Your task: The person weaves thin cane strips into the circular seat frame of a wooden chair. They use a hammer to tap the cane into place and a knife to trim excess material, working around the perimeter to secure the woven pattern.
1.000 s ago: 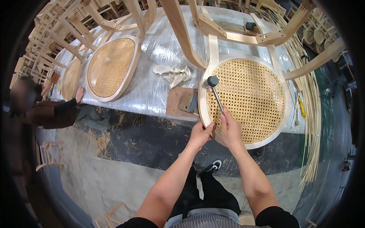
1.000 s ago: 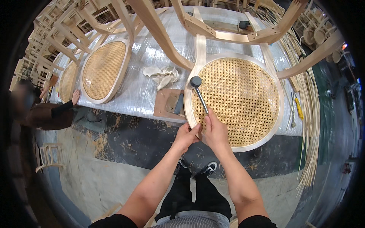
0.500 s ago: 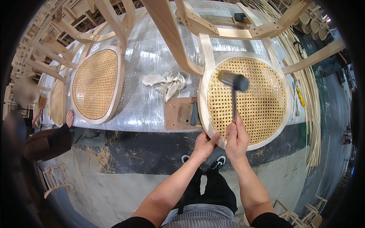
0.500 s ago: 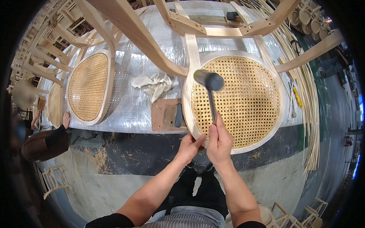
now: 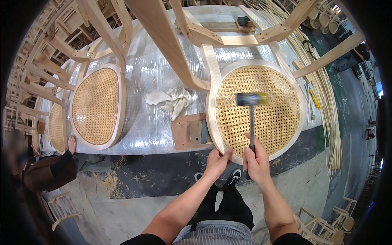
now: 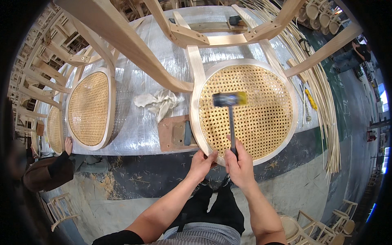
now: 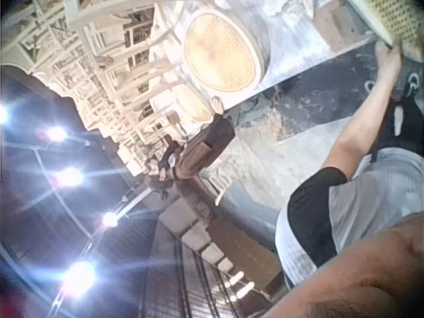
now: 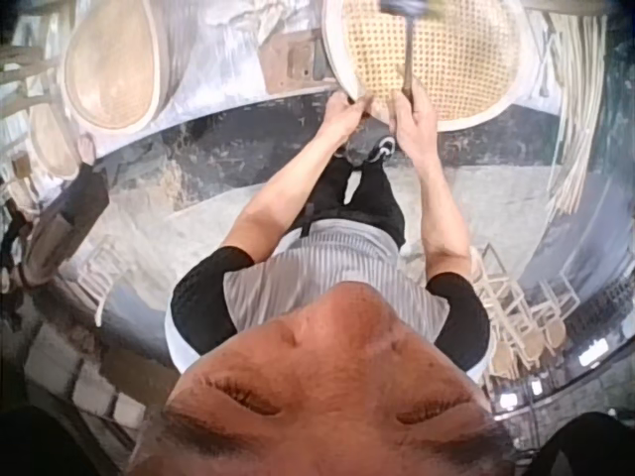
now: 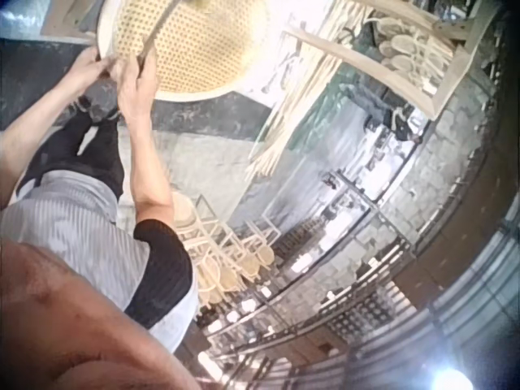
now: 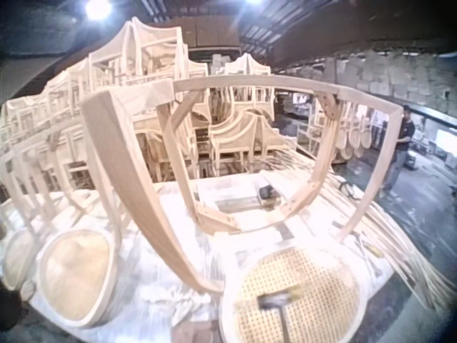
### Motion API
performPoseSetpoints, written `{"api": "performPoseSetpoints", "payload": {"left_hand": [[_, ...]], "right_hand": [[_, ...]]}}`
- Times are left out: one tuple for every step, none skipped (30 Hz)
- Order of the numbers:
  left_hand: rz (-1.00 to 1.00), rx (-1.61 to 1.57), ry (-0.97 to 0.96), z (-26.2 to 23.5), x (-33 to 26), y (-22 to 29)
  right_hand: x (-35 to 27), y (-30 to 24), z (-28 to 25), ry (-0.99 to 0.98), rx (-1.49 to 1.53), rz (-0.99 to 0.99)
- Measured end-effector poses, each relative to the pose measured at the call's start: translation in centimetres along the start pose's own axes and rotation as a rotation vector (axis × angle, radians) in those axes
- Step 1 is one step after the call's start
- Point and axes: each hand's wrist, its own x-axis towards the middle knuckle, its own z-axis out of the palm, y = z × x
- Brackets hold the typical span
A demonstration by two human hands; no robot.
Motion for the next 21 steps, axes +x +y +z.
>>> {"api": "performPoseSetpoints", "payload": {"left_hand": [[-0.004,0.030,-0.024,-0.2,-0.1,0.0],[-0.014,0.030,-0.017,-0.3,-0.2,0.0],[-0.025,0.029,-0.010,-0.3,-0.3,-0.1],[-0.033,0.026,-0.002,-0.3,-0.5,0.0],[-0.023,0.012,-0.003,-0.2,-0.6,0.2],[-0.013,-0.003,-0.003,-0.2,-0.6,0.4],[-0.002,-0.019,-0.005,-0.2,-0.7,0.5],[-0.001,-0.027,-0.009,-0.1,-0.7,0.6],[0.000,-0.035,-0.013,0.0,-0.8,0.8],[0.000,-0.039,-0.030,0.3,-0.9,0.9],[0.013,-0.015,-0.024,0.2,-0.6,0.6],[0.025,0.010,-0.019,0.0,-0.4,0.3],[0.033,0.034,-0.005,-0.4,-0.1,-0.1],[0.019,0.030,-0.003,-0.4,-0.3,0.0],[0.005,0.027,-0.001,-0.4,-0.6,0.1],[-0.004,0.025,-0.008,-0.4,-0.6,0.2],[0.002,0.007,-0.012,-0.2,-0.6,0.3],[0.007,-0.011,-0.016,-0.1,-0.6,0.4],[0.015,-0.029,-0.021,0.0,-0.5,0.2],[0.011,-0.027,-0.025,0.1,-0.4,0.1],[0.007,-0.025,-0.030,0.2,-0.3,0.0]], "right_hand": [[-0.1,0.4,0.4,0.069,-0.062,0.018],[-0.1,0.8,0.7,0.060,-0.102,0.022],[0.0,1.3,1.0,0.050,-0.142,0.026],[0.2,1.3,1.4,0.039,-0.182,0.028],[0.4,1.2,1.7,0.085,-0.237,-0.086],[0.8,1.1,1.9,0.131,-0.292,-0.200],[1.0,1.1,2.1,0.153,-0.323,-0.264],[1.2,1.2,2.3,0.177,-0.356,-0.324],[1.3,1.4,2.5,0.205,-0.390,-0.382],[1.6,3.0,2.5,0.224,-0.456,-0.433],[2.0,3.7,2.7,0.225,-0.517,-0.496],[1.9,4.1,2.2,0.087,-0.512,-0.234],[2.1,3.8,2.4,0.098,-0.477,-0.229],[2.1,2.9,2.2,0.114,-0.444,-0.214],[2.0,2.1,2.2,0.131,-0.411,-0.199],[1.9,1.5,2.6,0.222,-0.355,-0.336],[1.9,1.7,2.8,0.275,-0.350,-0.399],[1.9,2.1,3.0,0.328,-0.344,-0.462],[2.0,2.5,3.1,0.382,-0.338,-0.527],[2.6,2.9,3.3,0.360,-0.438,-0.618],[2.6,3.1,2.8,0.275,-0.471,-0.466]]}}
